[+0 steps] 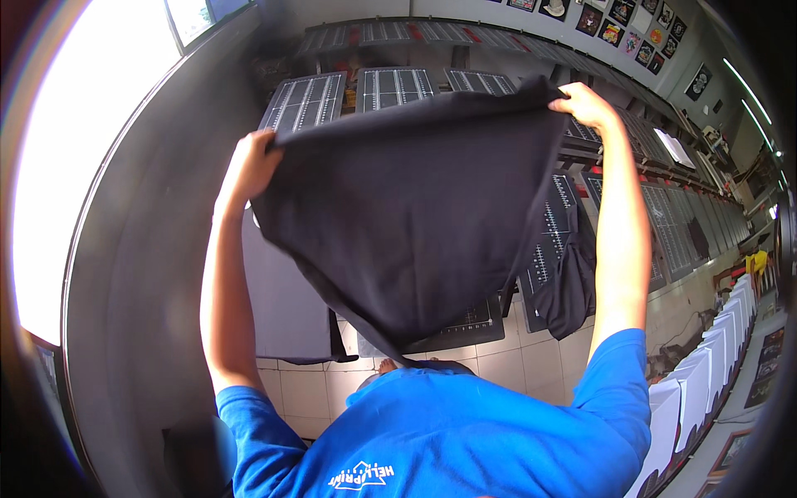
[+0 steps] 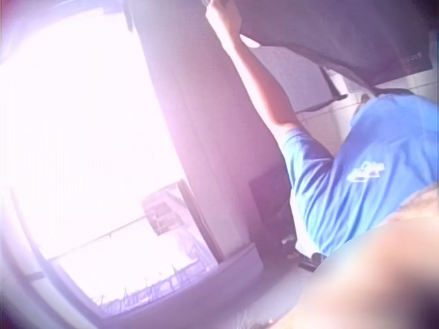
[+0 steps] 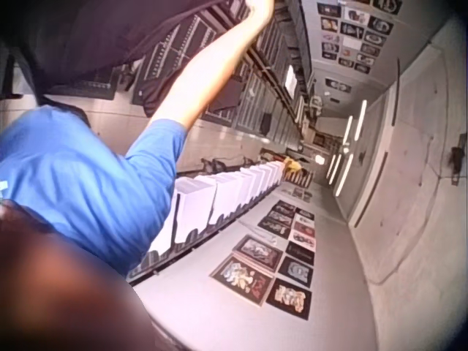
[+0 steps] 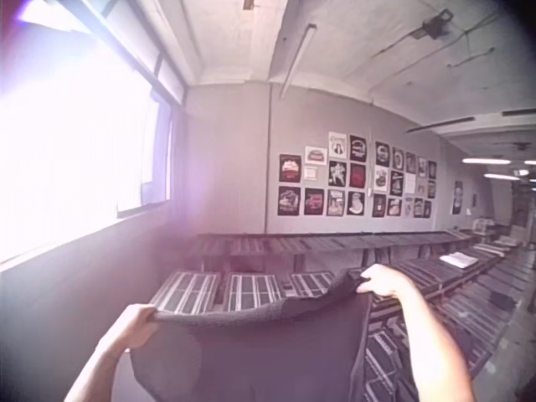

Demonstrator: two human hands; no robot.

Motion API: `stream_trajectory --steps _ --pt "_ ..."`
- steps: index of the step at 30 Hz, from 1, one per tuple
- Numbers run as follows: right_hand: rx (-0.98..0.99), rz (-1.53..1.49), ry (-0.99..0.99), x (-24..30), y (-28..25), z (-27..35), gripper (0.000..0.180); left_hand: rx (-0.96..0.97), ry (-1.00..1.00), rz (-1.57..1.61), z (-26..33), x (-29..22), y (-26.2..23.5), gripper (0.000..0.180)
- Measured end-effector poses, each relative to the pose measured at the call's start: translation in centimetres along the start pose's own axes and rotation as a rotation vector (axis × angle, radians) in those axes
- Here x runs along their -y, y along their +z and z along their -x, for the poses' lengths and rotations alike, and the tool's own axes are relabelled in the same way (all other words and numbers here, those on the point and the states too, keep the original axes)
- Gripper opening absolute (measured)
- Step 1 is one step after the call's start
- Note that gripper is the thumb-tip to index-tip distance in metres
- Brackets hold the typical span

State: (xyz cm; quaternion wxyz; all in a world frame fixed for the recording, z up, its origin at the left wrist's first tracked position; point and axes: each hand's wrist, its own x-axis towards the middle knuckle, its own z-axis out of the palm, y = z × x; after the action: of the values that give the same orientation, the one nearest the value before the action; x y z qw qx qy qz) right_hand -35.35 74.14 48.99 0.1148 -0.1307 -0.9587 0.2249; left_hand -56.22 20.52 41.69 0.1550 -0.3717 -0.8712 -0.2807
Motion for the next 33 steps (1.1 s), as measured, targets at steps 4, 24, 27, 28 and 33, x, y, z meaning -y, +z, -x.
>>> stream_trajectory --steps 4,24,27,28,33 --pt "-0.572 -0.34 0.062 0.8 0.1 0.6 0.03 -0.404 0.046 -0.083 -3.1 -3.3 -2.4 0.018" --pt "-0.209 -0.661 0.307 -9.5 25.4 35.0 0.018 -0.002 -0.407 0.141 32.7 -3.5 13.9 0.033" --pt "0.058 -0.709 0.417 -11.6 28.3 40.7 0.015 0.191 -0.51 0.111 39.0 -4.4 15.4 0.031" --pt "0.267 -0.625 0.505 -12.6 28.5 41.9 0.021 0.307 -0.513 0.132 41.0 -4.1 15.8 0.032" --pt "0.477 -0.582 0.556 -12.3 30.9 40.3 0.068 0.762 -0.798 0.592 38.5 -3.5 18.1 0.07"
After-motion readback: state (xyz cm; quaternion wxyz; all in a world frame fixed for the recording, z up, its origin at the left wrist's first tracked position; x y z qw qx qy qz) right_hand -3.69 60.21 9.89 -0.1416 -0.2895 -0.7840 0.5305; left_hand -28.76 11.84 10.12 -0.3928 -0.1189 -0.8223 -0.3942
